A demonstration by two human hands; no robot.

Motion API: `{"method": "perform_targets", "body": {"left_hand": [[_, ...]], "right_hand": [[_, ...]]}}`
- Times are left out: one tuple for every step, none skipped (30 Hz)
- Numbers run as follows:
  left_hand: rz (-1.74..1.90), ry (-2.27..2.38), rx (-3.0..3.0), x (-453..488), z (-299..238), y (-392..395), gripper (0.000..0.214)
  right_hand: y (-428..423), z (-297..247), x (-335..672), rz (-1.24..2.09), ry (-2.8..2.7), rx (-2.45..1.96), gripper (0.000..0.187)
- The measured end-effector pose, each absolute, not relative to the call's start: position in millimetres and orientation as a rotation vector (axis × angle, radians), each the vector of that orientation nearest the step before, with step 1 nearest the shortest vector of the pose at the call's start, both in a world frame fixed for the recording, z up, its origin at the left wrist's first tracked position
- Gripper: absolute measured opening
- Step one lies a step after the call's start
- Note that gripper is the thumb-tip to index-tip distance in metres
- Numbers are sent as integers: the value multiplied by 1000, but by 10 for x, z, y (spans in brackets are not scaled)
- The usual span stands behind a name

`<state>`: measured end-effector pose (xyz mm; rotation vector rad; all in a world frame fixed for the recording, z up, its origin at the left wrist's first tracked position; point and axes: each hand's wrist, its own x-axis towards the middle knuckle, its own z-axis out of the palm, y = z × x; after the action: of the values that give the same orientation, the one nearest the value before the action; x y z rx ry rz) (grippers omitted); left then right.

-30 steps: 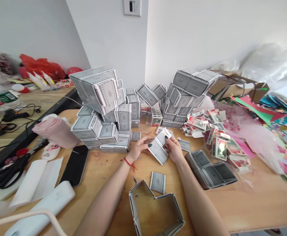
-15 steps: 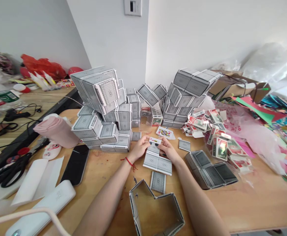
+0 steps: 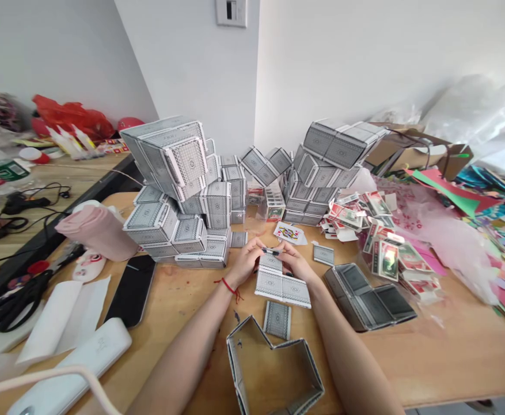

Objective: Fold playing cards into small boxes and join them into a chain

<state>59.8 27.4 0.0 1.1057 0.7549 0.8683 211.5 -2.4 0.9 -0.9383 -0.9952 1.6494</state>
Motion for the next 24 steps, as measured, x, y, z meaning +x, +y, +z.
{"method": "perform_targets", "body": {"left_hand": [[879, 756, 1107, 599, 0, 273, 4], [889, 760, 1109, 601, 1, 272, 3], [900, 764, 1112, 604, 3, 269, 3], [912, 767, 1116, 609, 7, 264, 4], [924, 769, 1120, 615, 11, 257, 4], [937, 770, 1124, 623, 17, 249, 5], [949, 773, 1127, 632, 24, 243, 6], [963, 782, 1130, 641, 31, 238, 6], [987, 801, 1133, 649, 37, 237, 7], [1022, 829, 1136, 655, 41, 243, 7], [1069, 865, 1135, 658, 43, 255, 7], [1124, 904, 1126, 657, 40, 273, 7], [1183, 941, 1108, 651, 33, 298, 6], [1245, 977, 1081, 641, 21, 326, 6], [1288, 997, 1046, 629, 6, 355, 4], [1334, 1015, 1014, 615, -12, 382, 3], [1368, 1036, 1022, 601, -30, 403, 3], [1402, 1073, 1069, 588, -47, 417, 4], [1440, 1115, 1125, 578, -61, 422, 5], [1473, 1153, 1174, 570, -70, 420, 6], [1496, 1185, 1226, 564, -72, 411, 7], [1508, 1205, 1273, 560, -69, 397, 7], [1507, 1208, 1310, 556, -61, 382, 8], [1492, 1184, 1338, 553, -48, 368, 8]], "right_hand": [[-37, 25, 2105, 1647, -983, -949, 23], [-48, 40, 2097, 1647, -969, -959, 23], [-56, 51, 2091, 1649, -955, -965, 22], [-60, 57, 2088, 1656, -941, -967, 21], [-58, 58, 2088, 1670, -931, -962, 20], [-51, 54, 2089, 1686, -923, -954, 19], [-38, 45, 2093, 1703, -916, -943, 18], [-22, 32, 2096, 1713, -906, -932, 17], [-5, 15, 2100, 1718, -895, -920, 17], [12, -4, 2103, 1722, -881, -909, 18], [27, -25, 2105, 1728, -861, -899, 19], [37, -45, 2108, 1735, -830, -892, 20], [43, -63, 2112, 1738, -790, -885, 22], [44, -77, 2117, 1737, -745, -878, 22], [41, -84, 2123, 1737, -701, -866, 23], [34, -84, 2130, 1735, -662, -843, 22], [25, -76, 2138, 1732, -635, -810, 23], [16, -61, 2143, 1732, -618, -771, 25], [8, -44, 2145, 1740, -609, -734, 29], [1, -27, 2143, 1746, -603, -707, 34], [-4, -14, 2136, 1746, -601, -697, 38], [-7, -9, 2125, 1734, -603, -707, 41], [-7, -13, 2111, 1710, -612, -733, 40], [-6, -25, 2096, 1658, -626, -773, 36]]}}
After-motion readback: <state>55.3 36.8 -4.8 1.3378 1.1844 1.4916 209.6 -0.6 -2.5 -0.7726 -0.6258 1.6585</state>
